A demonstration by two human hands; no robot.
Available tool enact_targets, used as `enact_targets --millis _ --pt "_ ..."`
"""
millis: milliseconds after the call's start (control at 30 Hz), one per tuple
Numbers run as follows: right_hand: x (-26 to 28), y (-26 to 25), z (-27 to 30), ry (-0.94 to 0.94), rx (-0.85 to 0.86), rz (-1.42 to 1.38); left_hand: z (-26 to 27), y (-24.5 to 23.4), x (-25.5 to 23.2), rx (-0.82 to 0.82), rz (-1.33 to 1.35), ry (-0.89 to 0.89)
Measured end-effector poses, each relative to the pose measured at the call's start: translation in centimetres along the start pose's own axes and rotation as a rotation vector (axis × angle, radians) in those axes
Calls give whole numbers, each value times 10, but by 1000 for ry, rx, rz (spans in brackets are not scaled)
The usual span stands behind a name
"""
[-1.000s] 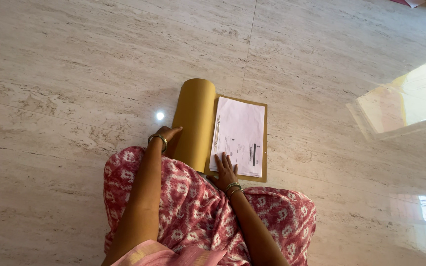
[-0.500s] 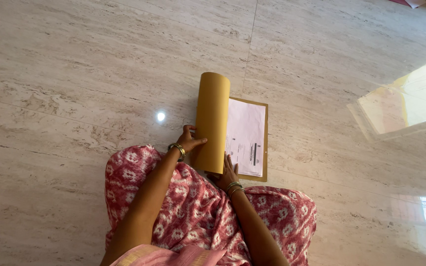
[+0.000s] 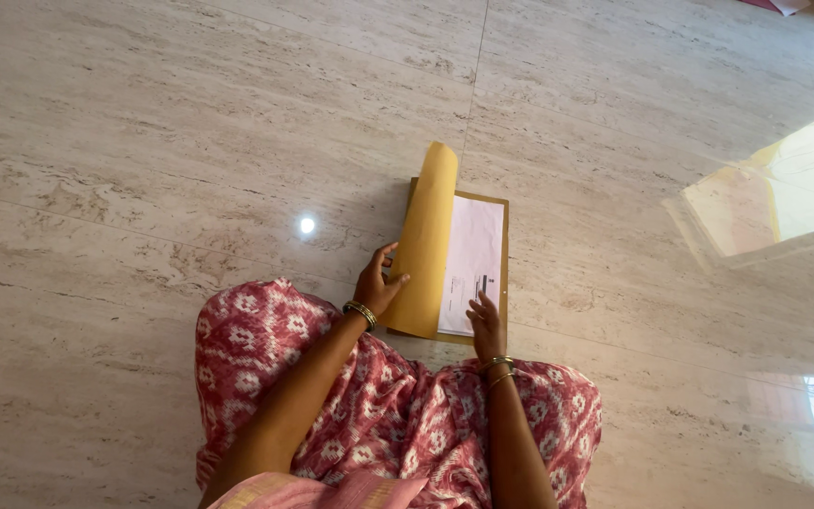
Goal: The person sits on the floor and organizes a stack of papers by placing them into a brown file folder. They align the papers, insert them into the folder, and close the folder at the end.
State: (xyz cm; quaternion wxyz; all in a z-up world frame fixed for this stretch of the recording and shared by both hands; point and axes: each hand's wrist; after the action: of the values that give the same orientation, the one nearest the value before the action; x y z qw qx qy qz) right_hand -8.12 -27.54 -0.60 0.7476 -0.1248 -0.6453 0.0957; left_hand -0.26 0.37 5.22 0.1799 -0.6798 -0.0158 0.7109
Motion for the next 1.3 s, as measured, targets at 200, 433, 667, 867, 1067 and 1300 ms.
enact_targets --millis 200,433,667,867,1067,1300 --pt "33 -44 29 160 -2 -270 19 48 -21 10 -17 371" --pt "46 -36 30 97 -86 -290 30 100 -36 169 -152 192" --pt "2 -40 14 112 -254 -299 29 98 -2 292 -509 209" --pt "-18 -40 7 154 -313 288 26 84 41 357 -919 16" --pt "-11 -23 12 362 -158 594 35 85 41 410 -1006 -12" --pt "-22 -3 10 234 86 716 38 83 36 459 -989 -106"
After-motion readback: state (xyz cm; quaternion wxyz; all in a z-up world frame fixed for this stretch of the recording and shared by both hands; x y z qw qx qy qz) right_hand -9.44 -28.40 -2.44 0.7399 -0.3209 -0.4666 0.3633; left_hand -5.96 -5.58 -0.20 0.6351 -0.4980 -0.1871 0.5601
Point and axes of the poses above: each hand's wrist, its own z-axis away from the middle knuckle, its own y-axis out of the palm, x = y × z, and after that the axes turned 9 degrees about x, right-handed
